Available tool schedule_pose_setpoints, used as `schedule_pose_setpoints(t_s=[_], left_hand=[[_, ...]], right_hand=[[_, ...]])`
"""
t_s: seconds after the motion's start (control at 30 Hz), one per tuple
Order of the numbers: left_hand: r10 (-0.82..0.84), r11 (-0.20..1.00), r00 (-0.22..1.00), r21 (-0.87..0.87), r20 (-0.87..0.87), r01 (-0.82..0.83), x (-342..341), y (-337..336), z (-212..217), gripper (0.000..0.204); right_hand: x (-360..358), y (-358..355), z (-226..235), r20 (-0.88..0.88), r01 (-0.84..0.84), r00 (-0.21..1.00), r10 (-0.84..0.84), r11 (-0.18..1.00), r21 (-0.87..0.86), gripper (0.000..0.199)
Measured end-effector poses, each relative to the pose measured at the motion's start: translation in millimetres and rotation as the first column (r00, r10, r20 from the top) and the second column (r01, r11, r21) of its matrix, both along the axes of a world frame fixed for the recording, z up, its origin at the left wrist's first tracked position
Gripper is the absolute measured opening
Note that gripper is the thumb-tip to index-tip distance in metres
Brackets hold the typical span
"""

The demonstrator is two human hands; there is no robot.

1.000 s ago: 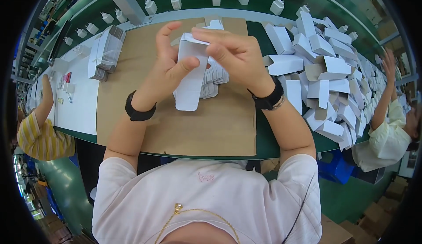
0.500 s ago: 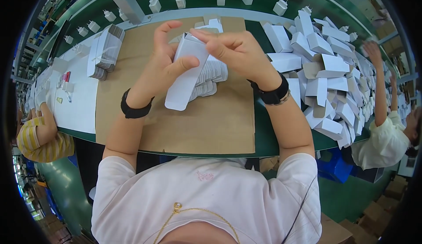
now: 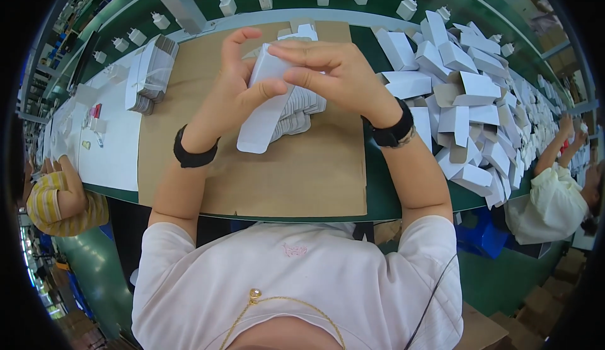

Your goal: The person picks up flat cardboard boxes from a stack, folds them by hand into a rectangular shape, and places the assembled boxes onto a pile on the table.

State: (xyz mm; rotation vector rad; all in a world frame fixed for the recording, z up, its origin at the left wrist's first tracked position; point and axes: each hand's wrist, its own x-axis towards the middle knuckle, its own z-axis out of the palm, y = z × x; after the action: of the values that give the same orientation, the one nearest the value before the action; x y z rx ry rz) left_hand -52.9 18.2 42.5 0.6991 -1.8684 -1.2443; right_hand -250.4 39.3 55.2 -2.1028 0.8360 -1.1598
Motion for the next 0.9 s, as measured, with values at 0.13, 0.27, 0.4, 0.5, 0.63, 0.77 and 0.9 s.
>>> schedule_pose_setpoints(t_s=[0.13,0.27,0.4,0.5,0.63,0.77,0.9], left_hand=[[0.042,0.998,0.995,0.05,-0.095,-0.038,17.1,-11.6,-14.1,0.076],[0.438,0.892,0.743,-0.345,0.505,-0.292,55.6,-35.5,-39.0,0.07],[0.456,0.876,0.668,-0.431,0.588,-0.218,53.6,-31.9,-61.3,0.068],[0.387,0.922,0.688,-0.281,0.614,-0.268,53.5,-26.8,-61.1,0.07],[0.42,0.907,0.679,-0.251,0.602,-0.339,53.7,-24.5,-54.5,0.067],[0.331,0.915,0.929,0.183,0.166,-0.359,47.1,-17.0,-39.6,0.054],[0.44,0.861,0.875,0.372,-0.202,-0.347,38.1,-4.8,-14.3,0.045]], right_hand=[[-23.0,10.0,14.6,-0.069,0.35,0.937,-0.343,0.91,0.221,0.032],[-125.8,43.5,74.9,0.097,0.795,0.412,-0.906,0.306,-0.523,0.032],[-131.3,33.7,59.4,-0.137,0.738,0.331,-0.934,0.346,-0.579,0.032],[-56.0,10.3,5.9,-0.303,0.612,0.722,-0.622,0.778,-0.14,0.034],[16.5,2.6,-26.2,-0.269,0.293,0.919,-0.287,0.956,-0.017,0.039],[50.7,-4.3,-41.7,-0.232,0.253,0.932,-0.279,0.958,-0.136,0.042],[57.9,-3.3,-46.3,-0.216,0.239,0.919,-0.33,0.901,-0.362,0.042]])
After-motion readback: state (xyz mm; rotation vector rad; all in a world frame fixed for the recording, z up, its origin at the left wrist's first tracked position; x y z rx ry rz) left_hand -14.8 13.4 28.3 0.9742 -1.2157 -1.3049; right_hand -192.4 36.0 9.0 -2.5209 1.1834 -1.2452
